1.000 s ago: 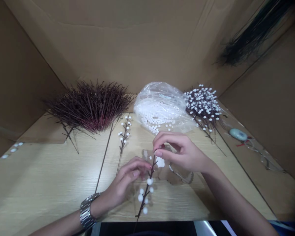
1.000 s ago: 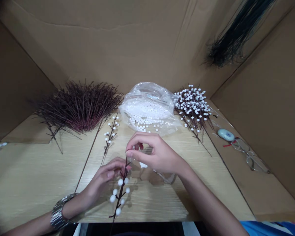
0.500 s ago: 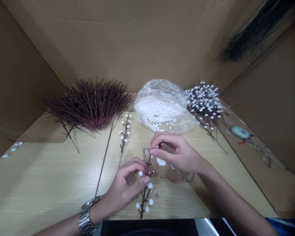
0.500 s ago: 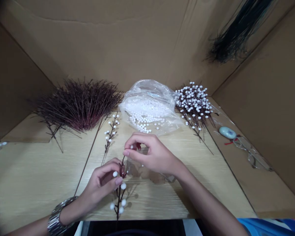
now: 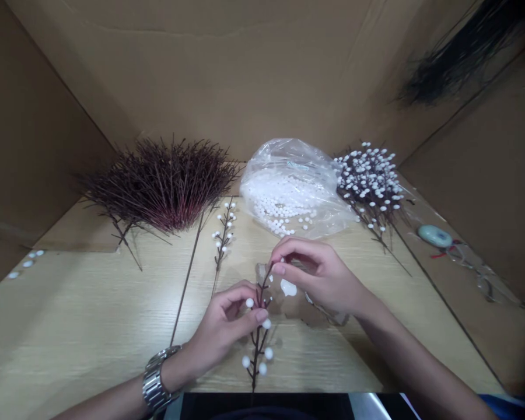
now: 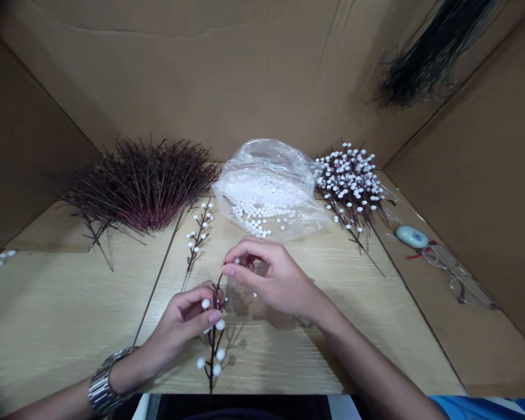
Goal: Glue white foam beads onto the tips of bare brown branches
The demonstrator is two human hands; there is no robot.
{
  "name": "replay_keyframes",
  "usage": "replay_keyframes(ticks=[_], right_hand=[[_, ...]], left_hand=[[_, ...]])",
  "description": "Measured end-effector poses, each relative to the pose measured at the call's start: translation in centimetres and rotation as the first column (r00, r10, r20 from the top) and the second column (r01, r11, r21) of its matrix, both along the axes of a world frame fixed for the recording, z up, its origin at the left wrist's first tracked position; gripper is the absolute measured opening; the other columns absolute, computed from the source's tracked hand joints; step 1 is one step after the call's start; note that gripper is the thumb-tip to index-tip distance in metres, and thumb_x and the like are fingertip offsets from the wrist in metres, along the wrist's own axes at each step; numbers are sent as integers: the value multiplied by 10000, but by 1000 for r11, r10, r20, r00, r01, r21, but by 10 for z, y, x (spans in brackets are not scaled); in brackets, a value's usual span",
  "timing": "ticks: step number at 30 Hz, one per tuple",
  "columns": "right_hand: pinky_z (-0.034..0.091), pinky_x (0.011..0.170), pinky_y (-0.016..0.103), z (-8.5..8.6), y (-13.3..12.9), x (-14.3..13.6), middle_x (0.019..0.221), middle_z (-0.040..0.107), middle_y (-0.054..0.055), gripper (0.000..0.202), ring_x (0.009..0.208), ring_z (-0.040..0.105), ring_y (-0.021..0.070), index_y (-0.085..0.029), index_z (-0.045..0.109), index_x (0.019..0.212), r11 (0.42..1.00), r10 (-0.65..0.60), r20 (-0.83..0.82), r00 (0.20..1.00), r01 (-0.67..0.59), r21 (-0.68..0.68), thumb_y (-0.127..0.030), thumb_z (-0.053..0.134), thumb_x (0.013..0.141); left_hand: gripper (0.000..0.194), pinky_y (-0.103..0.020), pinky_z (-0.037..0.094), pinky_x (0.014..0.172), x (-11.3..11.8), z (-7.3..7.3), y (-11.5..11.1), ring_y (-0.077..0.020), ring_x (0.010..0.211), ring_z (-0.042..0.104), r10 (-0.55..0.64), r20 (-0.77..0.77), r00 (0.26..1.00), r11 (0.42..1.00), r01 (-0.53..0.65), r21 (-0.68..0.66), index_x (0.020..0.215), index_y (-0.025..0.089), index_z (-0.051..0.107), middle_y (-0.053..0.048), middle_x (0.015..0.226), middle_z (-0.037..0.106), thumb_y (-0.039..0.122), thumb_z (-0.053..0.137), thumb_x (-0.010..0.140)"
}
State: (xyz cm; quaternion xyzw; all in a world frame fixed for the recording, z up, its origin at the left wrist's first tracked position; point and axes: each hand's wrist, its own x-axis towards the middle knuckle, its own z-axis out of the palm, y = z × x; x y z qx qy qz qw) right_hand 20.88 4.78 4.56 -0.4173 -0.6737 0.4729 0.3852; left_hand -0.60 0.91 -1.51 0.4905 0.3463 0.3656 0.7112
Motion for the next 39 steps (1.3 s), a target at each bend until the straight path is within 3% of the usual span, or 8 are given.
replay_keyframes(ticks=[6,10,15,23,39], right_hand=[[554,768,239,-15,-17,3,953,769,3,147,886,722,138,-285,761,1053,974,-186,-193,963,155,-165,-302,729,910],[557,727,199,-28,-31,-1,893,786,-20,136,818,732,114,-302,765,996,957,-214,-245,946,151,-249,-276,784,865],[561,745,212,-33,-37,-7,902,785,-3,80,844,720,121,-302,805,939,975,-161,-204,966,123,-187,-270,769,875],[586,769,238,-41,-39,-11,918,792,1,117,861,728,133,-320,814,950,970,-144,-267,953,83,-227,-242,772,874],[605,773,231,-42,-44,-17,921,811,4,157,862,751,134,-325,818,964,980,-163,-277,947,124,-156,-205,761,881]], left_hand=[[179,-258,396,710,-1,-3,2,-133,763,490,-22,55,998,989,30,-146,818,167,689,4,839,549,301,799,865],[191,-256,394,716,-1,-5,2,-134,768,489,-35,100,994,985,51,-162,822,161,703,1,828,560,311,821,843],[204,-246,400,721,-1,-8,3,-131,773,495,-45,128,991,976,71,-206,798,161,690,10,804,565,302,833,831],[221,-255,410,719,-2,-10,3,-141,785,513,-32,128,991,970,62,-234,793,164,679,6,810,575,313,841,821],[185,-265,405,738,-1,-10,4,-136,780,514,-19,150,989,968,56,-243,802,173,685,9,819,597,293,817,852]])
